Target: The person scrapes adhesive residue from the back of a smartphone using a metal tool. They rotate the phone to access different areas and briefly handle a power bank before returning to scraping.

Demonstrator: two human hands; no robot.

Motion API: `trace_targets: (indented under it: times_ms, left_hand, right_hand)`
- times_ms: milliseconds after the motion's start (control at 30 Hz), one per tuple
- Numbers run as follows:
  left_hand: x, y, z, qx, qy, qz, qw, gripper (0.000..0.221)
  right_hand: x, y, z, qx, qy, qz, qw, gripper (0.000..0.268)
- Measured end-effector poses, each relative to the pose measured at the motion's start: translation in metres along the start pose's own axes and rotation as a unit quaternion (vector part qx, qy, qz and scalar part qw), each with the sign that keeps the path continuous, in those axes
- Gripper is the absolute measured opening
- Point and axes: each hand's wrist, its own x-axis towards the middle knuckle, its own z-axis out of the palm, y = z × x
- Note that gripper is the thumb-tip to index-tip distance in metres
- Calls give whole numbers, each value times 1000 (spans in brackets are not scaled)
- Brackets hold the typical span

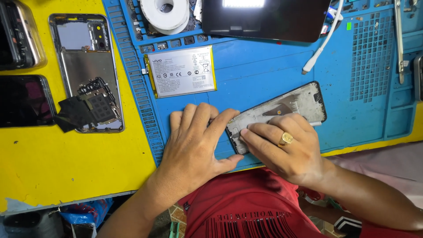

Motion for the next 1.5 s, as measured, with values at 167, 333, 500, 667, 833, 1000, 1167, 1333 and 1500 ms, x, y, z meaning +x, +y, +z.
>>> trace_targets:
  times_ms: [167,333,500,667,833,1000,1167,1333,1500]
  left_hand:
    - [-7,-5,-5,1,12,43,999,82]
    - [-7,-2,-18,38,31,168,985,19]
    - [0,1,-20,144,59,266,951,30]
    - [-8,1,-35,74,11,260,963,21]
    - [-30,-7,-45,-31,-146,209,966,43]
    - [-2,-4,-36,104,46,208,971,22]
    - [15,-10,-28,142,70,283,946,21]
    - [16,-16,-30,163,60,313,934,26]
    - [9,-22,-52,83,63,238,966,19]
  right_hand:
    - [-3,3,-10,25,-9,15,1000,14]
    - [-10,6,-19,24,-34,28,999,15]
    - [-8,7,-18,22,-29,30,999,14]
    - [-9,6,-18,20,-30,36,999,15]
    - [-7,7,-20,23,-40,39,998,17]
    - [-8,8,-19,22,-50,37,998,17]
    - [-8,7,-20,18,-46,44,998,16]
    - [-9,8,-18,25,-44,44,998,16]
    - [-6,8,-19,25,-45,43,998,15]
